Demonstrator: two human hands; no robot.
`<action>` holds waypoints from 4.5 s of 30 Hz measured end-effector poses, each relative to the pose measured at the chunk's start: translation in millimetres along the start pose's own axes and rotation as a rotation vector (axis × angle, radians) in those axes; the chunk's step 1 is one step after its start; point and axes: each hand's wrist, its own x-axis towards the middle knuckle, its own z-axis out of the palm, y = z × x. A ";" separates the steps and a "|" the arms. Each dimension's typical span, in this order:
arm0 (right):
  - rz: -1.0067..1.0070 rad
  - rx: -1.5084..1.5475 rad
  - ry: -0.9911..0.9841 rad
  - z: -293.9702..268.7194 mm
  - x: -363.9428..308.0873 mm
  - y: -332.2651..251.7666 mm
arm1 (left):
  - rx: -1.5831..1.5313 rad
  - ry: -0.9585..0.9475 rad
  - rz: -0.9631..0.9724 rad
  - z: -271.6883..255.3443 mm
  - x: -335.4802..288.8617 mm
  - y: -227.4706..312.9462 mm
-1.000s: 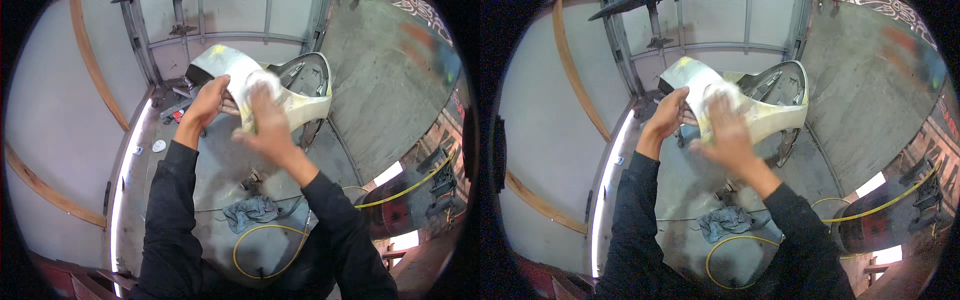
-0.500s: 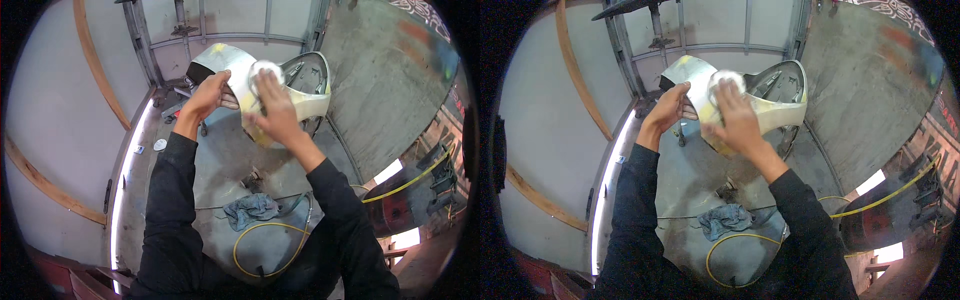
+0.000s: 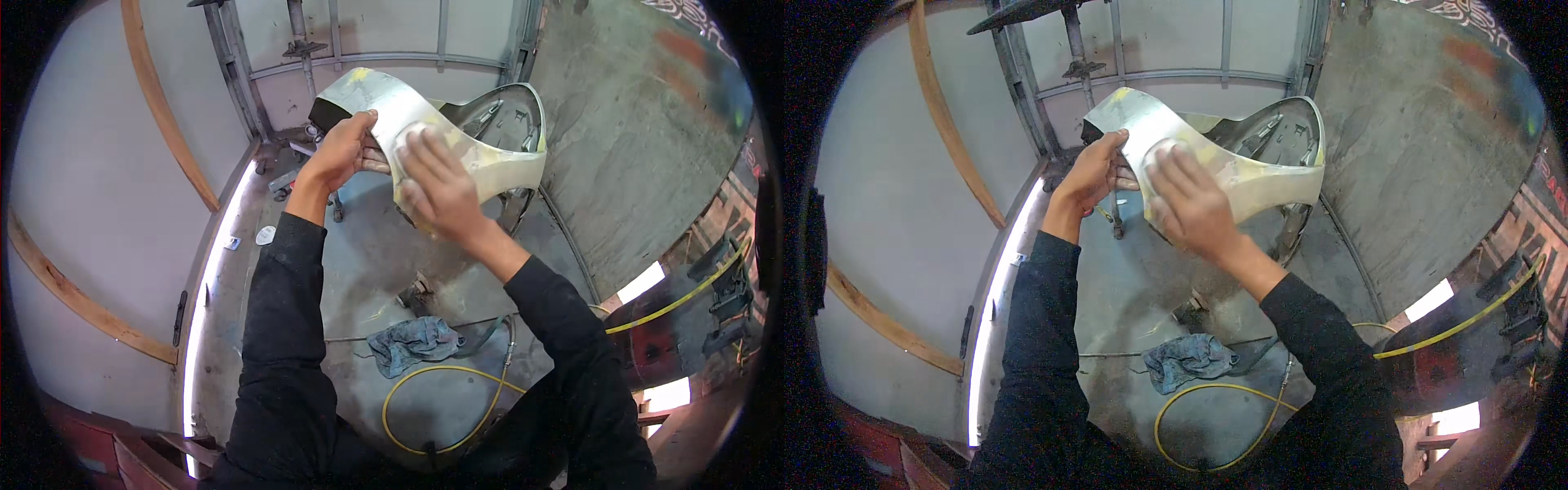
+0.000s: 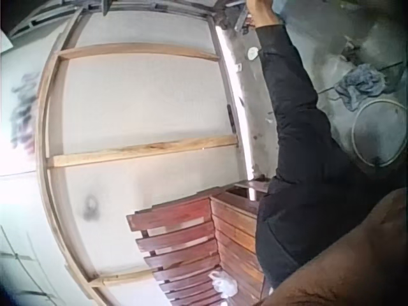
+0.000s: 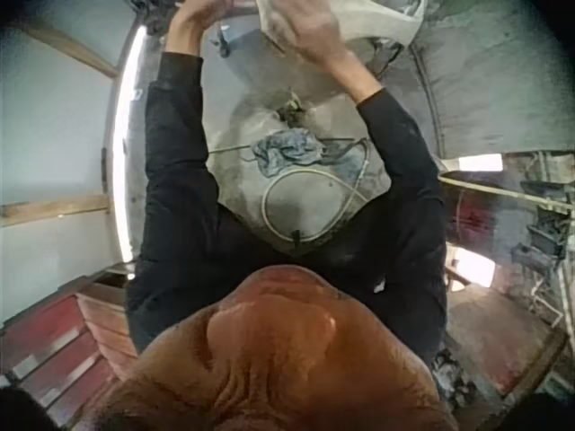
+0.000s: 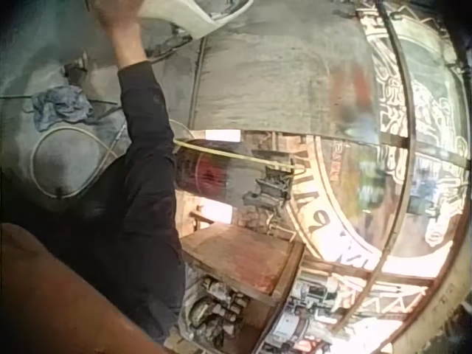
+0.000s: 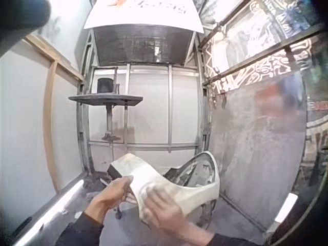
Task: The person sands a vehicle body panel with a sanding disc by hand and rubs the sanded surface with their bare hands.
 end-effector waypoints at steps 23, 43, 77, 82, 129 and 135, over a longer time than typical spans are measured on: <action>-0.076 -0.002 -0.072 -22.4 9.6 -4.4 | 0.059 -0.027 0.019 -14.8 -3.2 -8.2; -0.168 -0.013 -0.039 -16.4 2.2 -3.6 | 0.078 -0.002 -0.008 -5.5 -2.0 -2.6; -0.089 0.181 -0.026 -0.6 -8.7 -17.3 | 0.184 0.079 -0.015 -21.2 -14.5 -7.9; 0.115 0.142 0.016 -7.3 17.4 19.9 | 0.227 0.025 -0.019 -26.3 -6.6 0.6; -0.018 0.014 -0.107 -2.7 -20.0 -1.4 | 0.189 0.128 0.062 -5.4 -8.5 -3.8; 0.067 -0.006 -0.088 -1.9 0.9 -11.3 | 0.156 0.144 0.083 -9.1 -5.1 -3.8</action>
